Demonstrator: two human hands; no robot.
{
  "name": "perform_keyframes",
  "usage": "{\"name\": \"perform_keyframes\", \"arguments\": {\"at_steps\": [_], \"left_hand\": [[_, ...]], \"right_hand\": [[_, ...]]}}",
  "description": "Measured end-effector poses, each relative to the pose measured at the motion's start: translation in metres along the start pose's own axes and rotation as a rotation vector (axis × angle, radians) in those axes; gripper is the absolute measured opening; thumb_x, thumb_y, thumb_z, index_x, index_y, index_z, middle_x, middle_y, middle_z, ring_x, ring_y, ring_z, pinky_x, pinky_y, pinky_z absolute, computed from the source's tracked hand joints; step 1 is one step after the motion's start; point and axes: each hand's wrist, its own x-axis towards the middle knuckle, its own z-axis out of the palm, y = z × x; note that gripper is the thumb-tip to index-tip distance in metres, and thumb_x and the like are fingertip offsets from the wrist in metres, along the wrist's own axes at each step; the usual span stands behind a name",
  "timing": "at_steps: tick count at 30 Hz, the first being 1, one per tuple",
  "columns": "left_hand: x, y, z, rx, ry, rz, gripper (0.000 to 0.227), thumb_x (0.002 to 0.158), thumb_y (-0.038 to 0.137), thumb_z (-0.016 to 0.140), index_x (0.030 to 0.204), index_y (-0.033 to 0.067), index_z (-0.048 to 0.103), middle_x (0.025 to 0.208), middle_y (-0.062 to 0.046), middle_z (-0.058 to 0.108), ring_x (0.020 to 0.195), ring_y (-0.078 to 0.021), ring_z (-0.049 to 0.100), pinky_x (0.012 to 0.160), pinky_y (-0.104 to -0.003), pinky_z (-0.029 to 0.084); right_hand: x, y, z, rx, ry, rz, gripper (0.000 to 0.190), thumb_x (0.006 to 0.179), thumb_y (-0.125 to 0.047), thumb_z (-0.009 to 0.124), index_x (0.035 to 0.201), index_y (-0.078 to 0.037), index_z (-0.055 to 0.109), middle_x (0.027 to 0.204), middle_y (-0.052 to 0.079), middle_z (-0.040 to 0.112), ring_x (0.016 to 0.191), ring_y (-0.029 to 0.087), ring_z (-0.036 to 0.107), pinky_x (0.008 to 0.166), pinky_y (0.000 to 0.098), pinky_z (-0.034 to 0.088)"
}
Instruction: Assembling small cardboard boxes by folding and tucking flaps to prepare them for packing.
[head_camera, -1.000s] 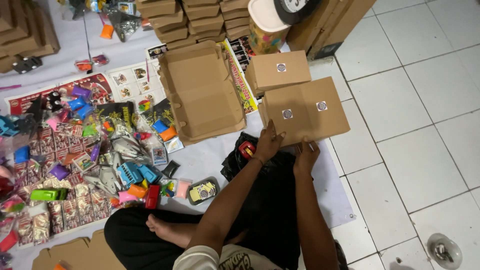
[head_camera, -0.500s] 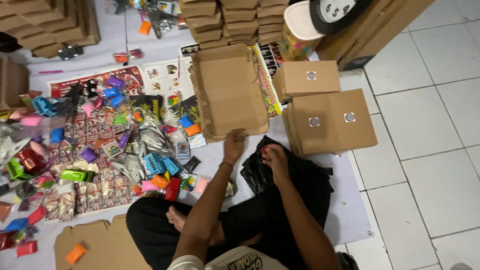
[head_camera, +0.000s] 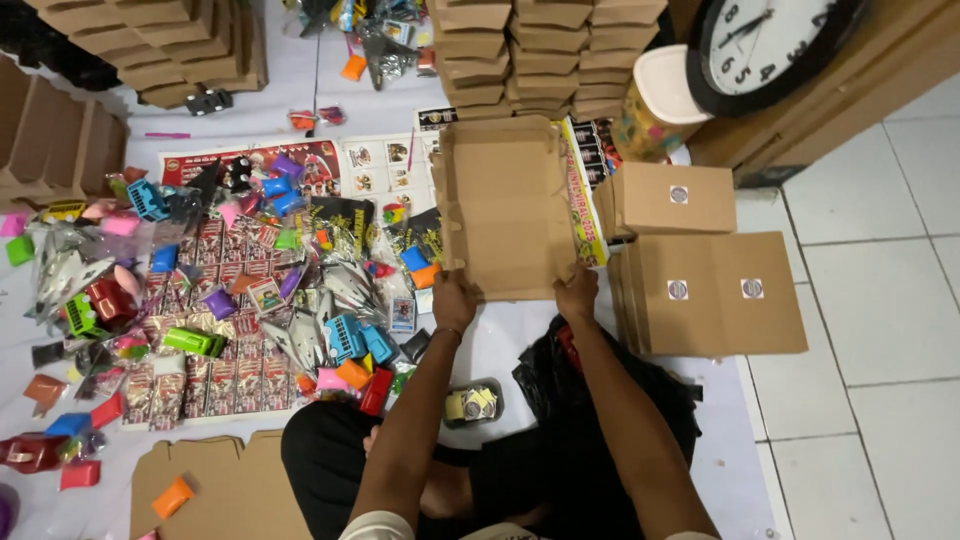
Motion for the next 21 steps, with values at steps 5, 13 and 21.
{"name": "perform_keyframes", "arguments": {"at_steps": [5,13,21], "left_hand": [[0.006,0.001,0.007,-0.068,-0.003,-0.012,0.040,0.090,0.028,0.071,0.125,0.0104,0.067,0.129,-0.016,0.052,0.111,-0.0462,0.064,0.098,-0.050,0.056],[0.008,0.006,0.009,-0.198,-0.071,0.096,0.040,0.089,0.031,0.072,0.123,0.0104,0.068,0.122,-0.015,0.054,0.111,-0.0431,0.064,0.096,-0.046,0.056],[0.005,0.011,0.007,-0.179,-0.079,0.061,0.048,0.087,0.030,0.070,0.129,0.0083,0.065,0.127,-0.016,0.050,0.119,-0.0440,0.060,0.102,-0.047,0.054]], "right_hand": [[-0.013,-0.049,-0.025,0.110,-0.045,0.065,0.049,0.090,-0.014,0.068,0.134,0.005,0.057,0.124,0.023,0.063,0.117,0.040,0.063,0.097,0.0528,0.053],[0.020,-0.029,-0.011,-0.268,-0.113,0.062,0.030,0.097,-0.023,0.055,0.118,-0.007,0.067,0.115,0.016,0.068,0.114,0.039,0.067,0.092,0.0571,0.056],[-0.015,-0.067,-0.055,-0.224,-0.006,-0.117,0.033,0.097,-0.004,0.058,0.129,0.002,0.064,0.100,0.017,0.068,0.101,0.040,0.069,0.086,0.0536,0.056]]}}
